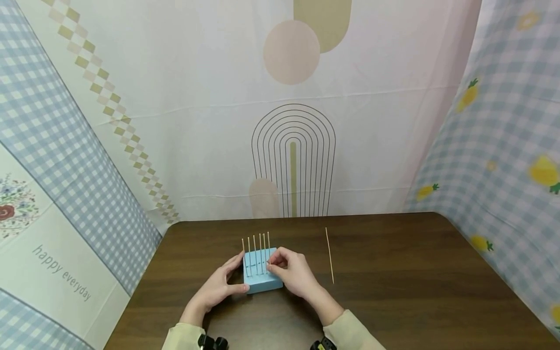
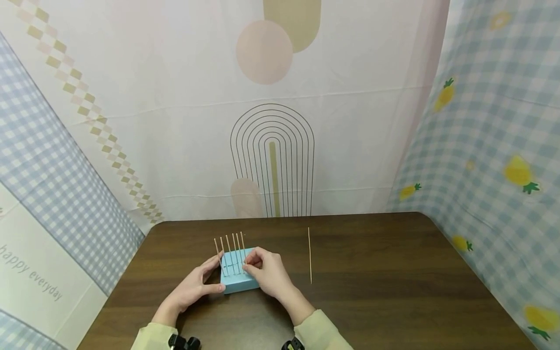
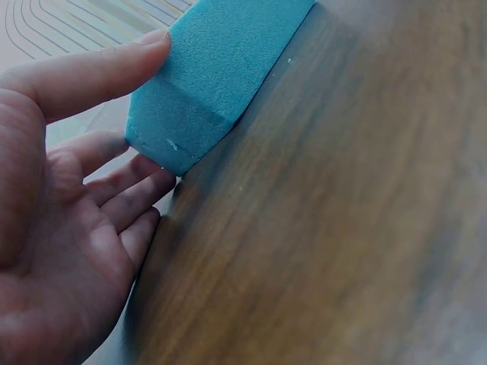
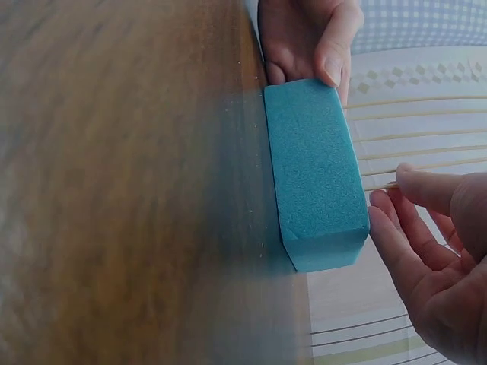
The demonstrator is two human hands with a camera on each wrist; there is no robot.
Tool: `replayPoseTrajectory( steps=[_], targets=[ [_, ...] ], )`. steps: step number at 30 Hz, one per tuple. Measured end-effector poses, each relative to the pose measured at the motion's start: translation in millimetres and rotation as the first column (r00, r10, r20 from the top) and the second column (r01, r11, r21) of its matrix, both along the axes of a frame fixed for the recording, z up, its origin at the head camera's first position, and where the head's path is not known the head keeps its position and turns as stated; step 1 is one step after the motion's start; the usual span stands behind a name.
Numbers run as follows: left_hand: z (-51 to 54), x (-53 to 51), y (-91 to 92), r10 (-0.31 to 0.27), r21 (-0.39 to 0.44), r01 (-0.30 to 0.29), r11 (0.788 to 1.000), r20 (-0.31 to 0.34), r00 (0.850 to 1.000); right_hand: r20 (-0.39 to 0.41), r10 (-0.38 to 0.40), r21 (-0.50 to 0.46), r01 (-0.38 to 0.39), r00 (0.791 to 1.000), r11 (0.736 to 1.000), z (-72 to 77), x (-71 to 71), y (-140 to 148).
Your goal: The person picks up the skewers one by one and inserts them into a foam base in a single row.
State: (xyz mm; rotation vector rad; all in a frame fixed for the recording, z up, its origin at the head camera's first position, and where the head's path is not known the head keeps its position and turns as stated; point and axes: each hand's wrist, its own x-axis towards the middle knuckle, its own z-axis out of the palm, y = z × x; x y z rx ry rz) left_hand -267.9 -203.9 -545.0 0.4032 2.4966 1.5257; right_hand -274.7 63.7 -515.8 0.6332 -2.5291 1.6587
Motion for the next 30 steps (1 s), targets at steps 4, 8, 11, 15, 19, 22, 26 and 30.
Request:
replayPoseTrajectory(
  steps=[4, 8, 11, 15, 19, 22, 26, 30],
  targets=[
    [-0.4, -0.9, 0.2, -0.003, 0.002, 0.003, 1.0, 0.002, 1.0, -0.01, -0.003, 0.005, 0.003, 1.0, 1.0, 0.2, 0.6, -0.3],
    [0.0, -0.8, 0.3, -0.003, 0.001, 0.003, 1.0, 0.006, 1.0, -0.011, -0.001, 0.009, 0.001, 1.0, 1.0, 0.3, 1.2, -0.4],
    [0.6, -0.5, 0.2, -0.004, -0.004, 0.004, 1.0, 0.006, 1.0, -0.01, 0.002, 0.009, -0.002, 1.0, 1.0, 0.3, 1.3, -0.3],
    [0.0, -0.3, -0.3, -0.014, -0.004, 0.014, 1.0, 0.005, 1.0, -0.003, 0.01, 0.009, -0.01, 1.0, 1.0, 0.8, 1.5, 0.4],
    [-2.4, -0.5, -1.1, -0.028, 0.001, 0.028, 1.0, 0.002, 1.0, 0.0, 0.016, 0.006, -0.016, 1.0, 1.0, 0.6, 2.0, 0.9],
    [-3.3, -0.9, -1.4, -0.032, 0.003, 0.032, 0.999, 0.0, 0.999, 0.004, 0.017, -0.005, -0.017, 1.0, 1.0, 0.9, 2.5, 0.9],
    [-2.6, -1.2, -1.2, -0.03, 0.01, 0.03, 1.0, 0.002, 1.0, 0.007, 0.02, -0.014, -0.02, 1.0, 1.0, 1.7, 2.7, 0.6],
    [-1.2, -1.6, -0.5, -0.025, 0.007, 0.025, 1.0, 0.002, 1.0, 0.012, 0.021, -0.011, -0.021, 1.0, 1.0, 2.1, 1.5, 0.8]
  ],
)
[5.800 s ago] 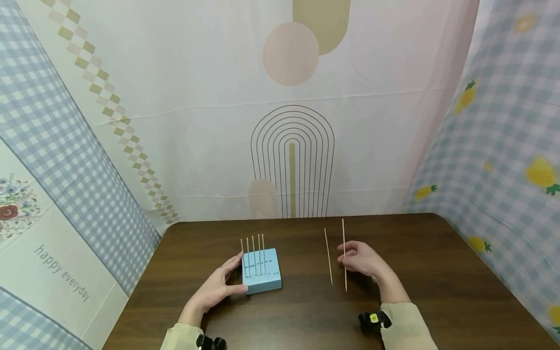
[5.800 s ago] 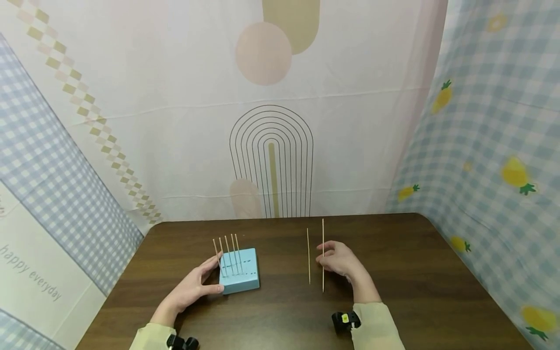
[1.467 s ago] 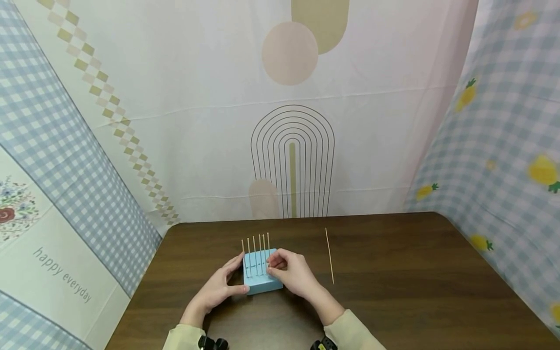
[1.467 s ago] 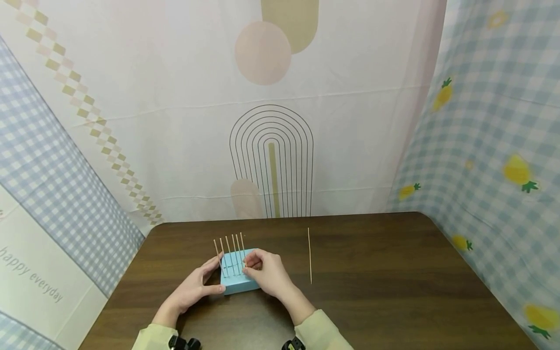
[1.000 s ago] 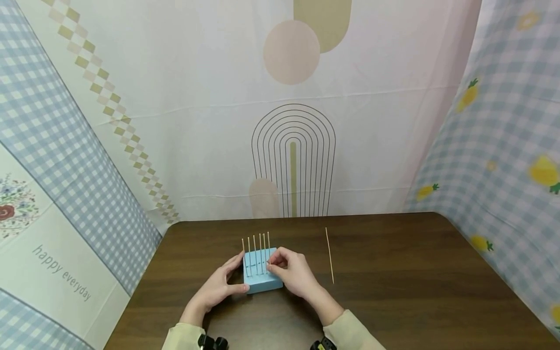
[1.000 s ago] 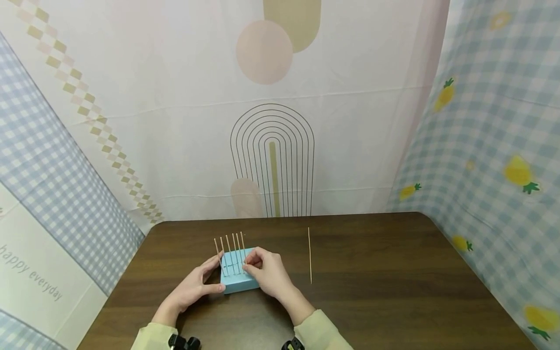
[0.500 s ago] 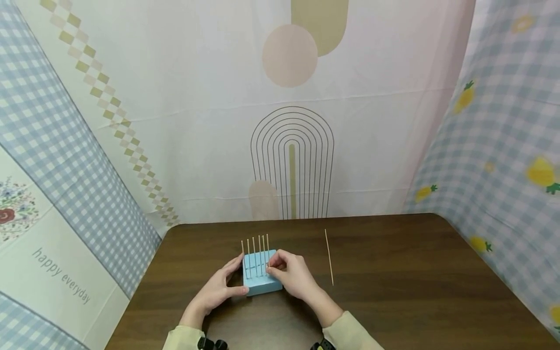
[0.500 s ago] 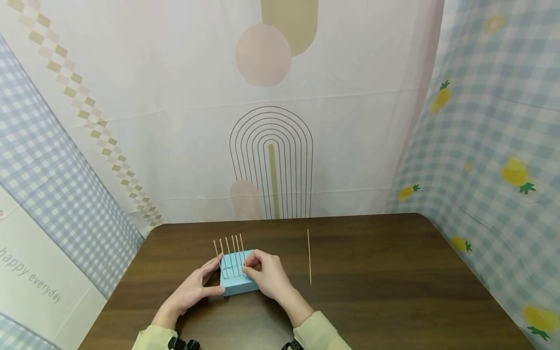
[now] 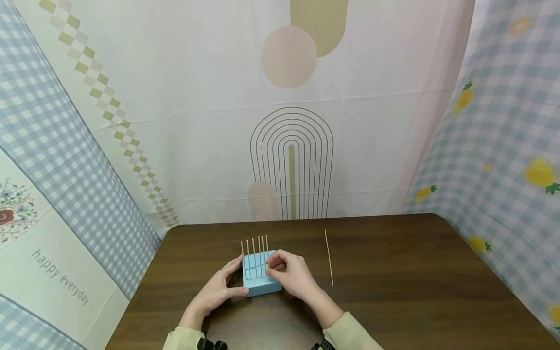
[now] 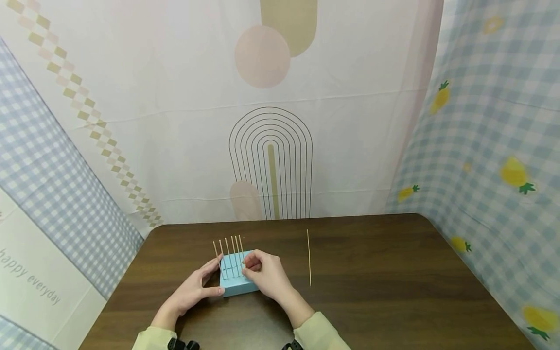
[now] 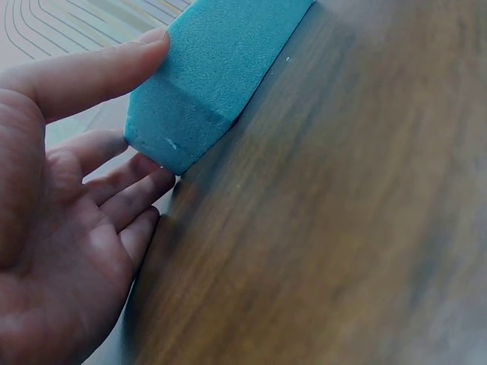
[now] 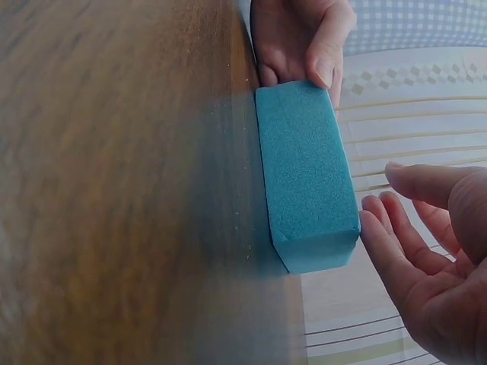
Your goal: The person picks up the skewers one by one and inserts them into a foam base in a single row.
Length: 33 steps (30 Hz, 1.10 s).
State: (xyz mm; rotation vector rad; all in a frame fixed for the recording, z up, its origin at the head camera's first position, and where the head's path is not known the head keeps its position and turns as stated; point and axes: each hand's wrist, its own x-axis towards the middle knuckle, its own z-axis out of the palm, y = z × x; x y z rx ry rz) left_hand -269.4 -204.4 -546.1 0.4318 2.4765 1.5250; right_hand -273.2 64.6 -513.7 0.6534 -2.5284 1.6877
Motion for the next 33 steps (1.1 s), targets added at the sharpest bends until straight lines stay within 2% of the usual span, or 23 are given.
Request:
replayPoseTrajectory(
  steps=[5, 13, 20, 26, 29, 33],
  targets=[
    [0.6, 0.5, 0.5, 0.004, 0.005, -0.004, 1.0, 0.005, 1.0, 0.004, 0.006, 0.008, -0.006, 1.0, 1.0, 0.9, -0.8, 2],
    [0.1, 1.5, 0.2, 0.004, 0.02, -0.005, 1.0, 0.012, 1.0, 0.03, 0.06, -0.004, -0.06, 0.998, 0.998, 4.3, -1.6, 8],
    [-0.9, 2.3, 0.7, 0.003, 0.022, -0.003, 1.0, 0.009, 1.0, 0.055, 0.109, 0.058, -0.112, 0.993, 0.992, 7.6, -7.8, 21],
    [-0.6, 1.6, 0.8, 0.005, 0.01, -0.005, 1.0, 0.009, 1.0, 0.069, 0.147, 0.084, -0.152, 0.987, 0.985, 11.3, -18.0, 42],
    [0.4, 1.3, 1.2, 0.01, 0.006, -0.01, 1.0, 0.007, 1.0, 0.083, 0.124, 0.107, -0.132, 0.989, 0.985, 13.2, -24.6, 59],
    [0.8, 1.6, 1.0, 0.01, 0.003, -0.01, 1.0, -0.002, 1.0, 0.122, 0.023, 0.122, -0.038, 0.992, 0.992, 14.8, -31.6, 85]
  ],
)
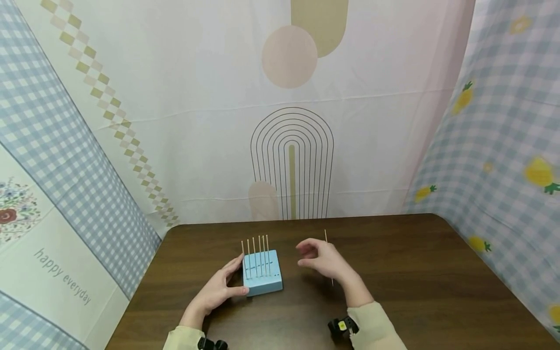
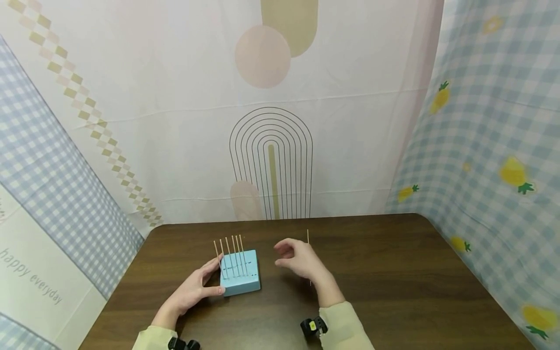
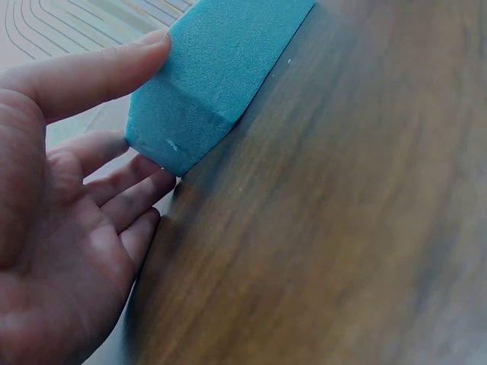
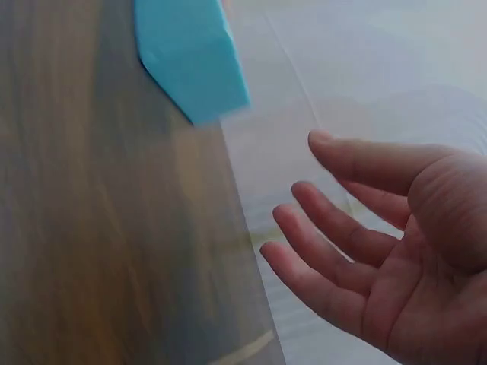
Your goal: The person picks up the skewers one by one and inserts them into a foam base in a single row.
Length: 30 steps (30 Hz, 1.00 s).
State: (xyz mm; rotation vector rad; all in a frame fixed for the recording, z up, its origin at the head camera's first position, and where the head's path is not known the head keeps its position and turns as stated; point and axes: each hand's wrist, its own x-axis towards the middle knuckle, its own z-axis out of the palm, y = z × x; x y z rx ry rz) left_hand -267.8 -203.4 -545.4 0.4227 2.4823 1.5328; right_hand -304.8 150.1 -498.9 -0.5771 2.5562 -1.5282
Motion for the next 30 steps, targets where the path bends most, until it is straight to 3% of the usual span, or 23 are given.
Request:
replayPoseTrajectory(
  steps=[4, 10, 20, 30],
  targets=[
    [-0.1, -0.1, -0.3, -0.004, -0.008, 0.003, 1.0, -0.016, 1.0, 0.036, -0.124, 0.014, 0.123, 0.992, 0.992, -1.5, -4.6, 25],
    [-0.9, -1.2, -0.6, -0.005, -0.011, 0.005, 1.0, -0.003, 1.0, 0.066, -0.261, 0.072, 0.256, 0.963, 0.964, -7.4, -7.2, 50],
    [-0.7, -1.1, -1.3, -0.007, -0.009, 0.007, 1.0, -0.009, 1.0, 0.091, -0.343, 0.182, 0.323, 0.935, 0.929, -18.2, -9.7, 55],
    [0.1, -0.9, -1.1, -0.002, -0.017, 0.002, 1.0, -0.002, 1.0, 0.119, -0.393, 0.209, 0.364, 0.912, 0.908, -24.6, -10.0, 45]
  ],
)
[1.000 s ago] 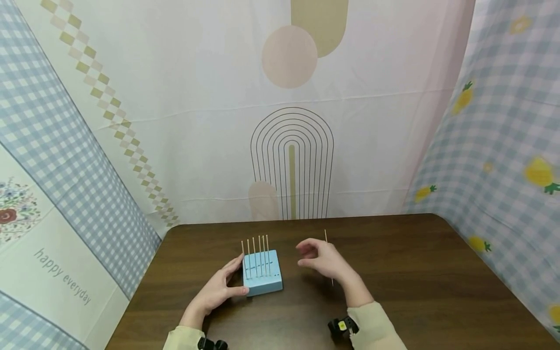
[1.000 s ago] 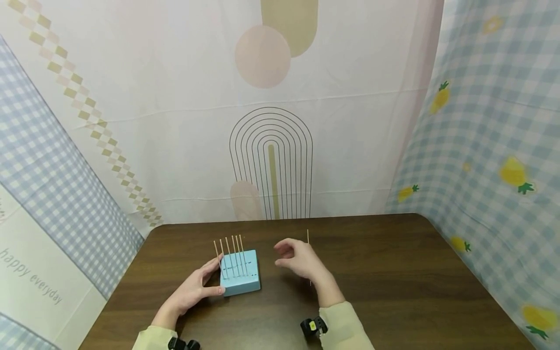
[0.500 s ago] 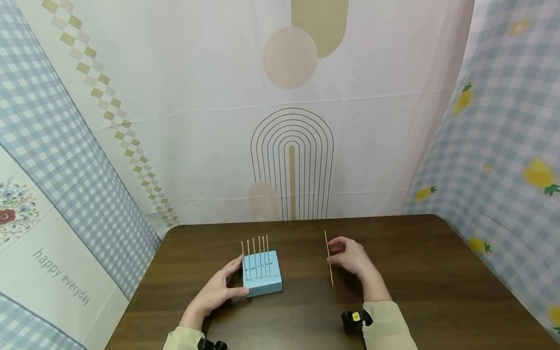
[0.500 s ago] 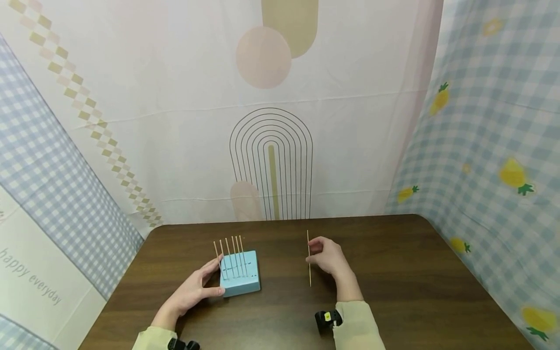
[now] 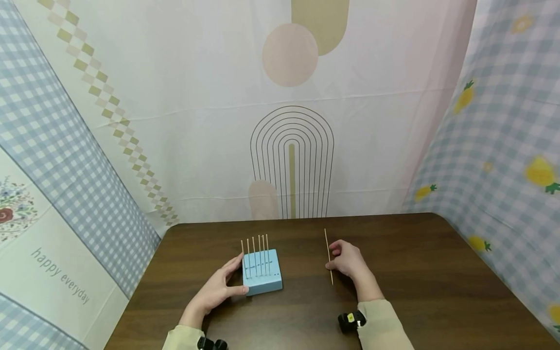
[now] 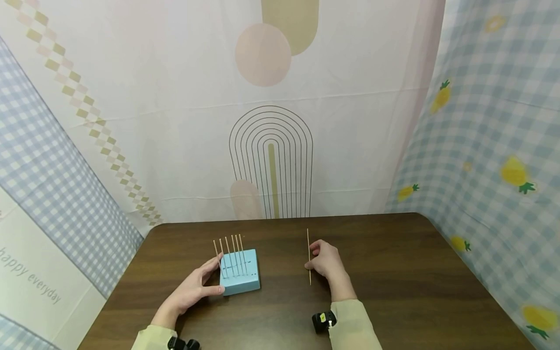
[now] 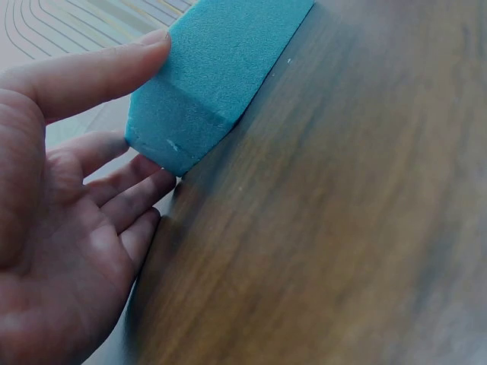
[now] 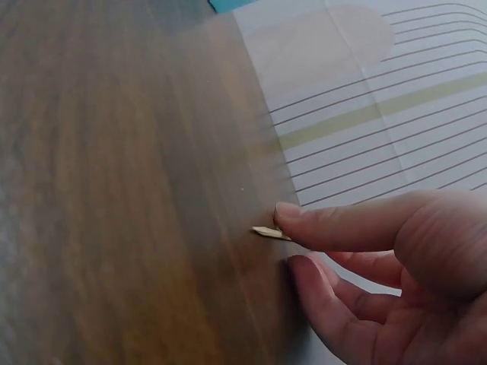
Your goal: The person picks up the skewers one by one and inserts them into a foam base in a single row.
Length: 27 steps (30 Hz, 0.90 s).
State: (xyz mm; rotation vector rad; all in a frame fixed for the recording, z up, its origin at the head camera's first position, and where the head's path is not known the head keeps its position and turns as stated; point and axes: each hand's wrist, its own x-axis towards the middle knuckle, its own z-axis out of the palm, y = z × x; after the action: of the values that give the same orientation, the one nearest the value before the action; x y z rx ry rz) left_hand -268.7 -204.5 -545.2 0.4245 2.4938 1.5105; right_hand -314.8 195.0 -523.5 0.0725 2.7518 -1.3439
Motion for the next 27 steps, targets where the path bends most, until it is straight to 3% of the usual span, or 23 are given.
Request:
replayPoseTrajectory(
  steps=[11, 27],
  targets=[
    [3.1, 2.0, -1.8, -0.01, 0.029, 0.01, 1.0, 0.003, 1.0, 0.009, -0.024, 0.011, 0.023, 1.0, 1.0, 2.4, 1.2, -5.1],
    [4.1, 2.2, -1.8, -0.014, 0.03, 0.014, 0.999, 0.001, 1.0, 0.042, 0.003, -0.035, -0.001, 0.999, 0.999, -1.6, -3.8, -0.6]
  ],
)
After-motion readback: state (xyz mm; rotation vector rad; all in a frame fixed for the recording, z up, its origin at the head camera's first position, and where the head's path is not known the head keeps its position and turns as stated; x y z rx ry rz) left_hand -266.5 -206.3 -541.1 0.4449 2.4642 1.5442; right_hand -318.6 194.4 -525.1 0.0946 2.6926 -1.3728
